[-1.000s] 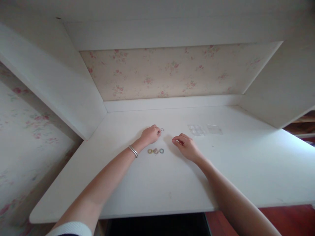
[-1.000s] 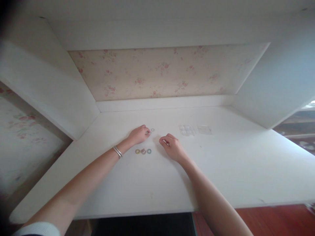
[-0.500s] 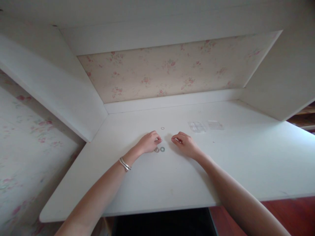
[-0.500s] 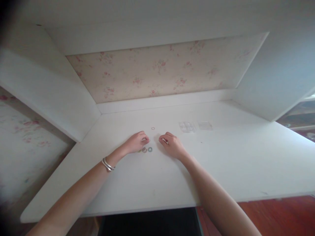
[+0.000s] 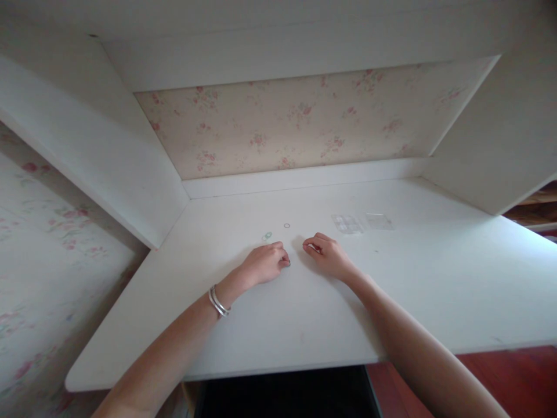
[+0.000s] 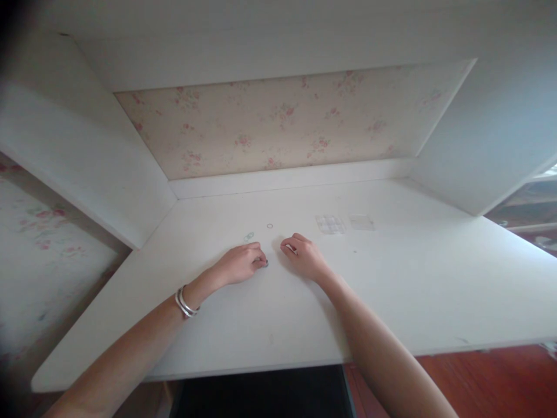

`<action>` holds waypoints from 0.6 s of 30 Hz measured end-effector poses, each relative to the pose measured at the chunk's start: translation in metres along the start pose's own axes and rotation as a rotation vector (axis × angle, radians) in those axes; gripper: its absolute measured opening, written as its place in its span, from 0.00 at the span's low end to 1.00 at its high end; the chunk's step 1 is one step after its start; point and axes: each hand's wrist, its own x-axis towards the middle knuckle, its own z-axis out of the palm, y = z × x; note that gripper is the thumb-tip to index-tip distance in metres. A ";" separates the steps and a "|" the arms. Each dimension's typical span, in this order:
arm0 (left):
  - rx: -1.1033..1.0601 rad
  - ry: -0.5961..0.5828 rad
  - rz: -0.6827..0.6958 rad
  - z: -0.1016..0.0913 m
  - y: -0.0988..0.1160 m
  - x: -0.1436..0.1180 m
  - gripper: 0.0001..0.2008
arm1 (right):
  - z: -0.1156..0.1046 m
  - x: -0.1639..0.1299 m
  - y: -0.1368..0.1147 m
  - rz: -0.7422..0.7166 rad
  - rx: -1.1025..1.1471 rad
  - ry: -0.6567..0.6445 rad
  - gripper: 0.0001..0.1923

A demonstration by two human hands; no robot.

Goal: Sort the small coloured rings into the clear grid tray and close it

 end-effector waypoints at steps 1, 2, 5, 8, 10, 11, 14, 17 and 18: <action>-0.017 0.004 -0.001 -0.001 0.000 0.001 0.11 | 0.000 0.000 0.000 0.001 0.000 0.000 0.10; -0.038 0.015 -0.002 -0.002 0.000 0.001 0.11 | 0.001 0.000 0.001 -0.002 0.001 0.002 0.10; -0.128 0.133 -0.033 -0.012 -0.006 0.001 0.12 | 0.004 0.000 0.002 -0.008 0.009 0.006 0.10; -0.225 0.298 -0.118 -0.023 -0.024 -0.003 0.12 | 0.007 0.005 0.003 0.036 -0.041 -0.029 0.10; -0.288 0.355 -0.198 -0.025 -0.039 -0.010 0.13 | 0.009 0.012 0.003 0.077 -0.118 -0.069 0.11; -0.324 0.367 -0.248 -0.024 -0.047 -0.014 0.13 | 0.011 0.017 0.003 0.094 -0.162 -0.094 0.12; -0.445 0.358 -0.407 -0.015 -0.067 -0.028 0.15 | 0.017 0.037 0.001 0.131 -0.282 -0.171 0.16; -0.592 0.324 -0.488 -0.006 -0.075 -0.039 0.15 | 0.025 0.059 0.000 0.144 -0.367 -0.224 0.19; -0.644 0.309 -0.494 -0.004 -0.076 -0.042 0.16 | 0.028 0.066 0.000 0.144 -0.385 -0.234 0.19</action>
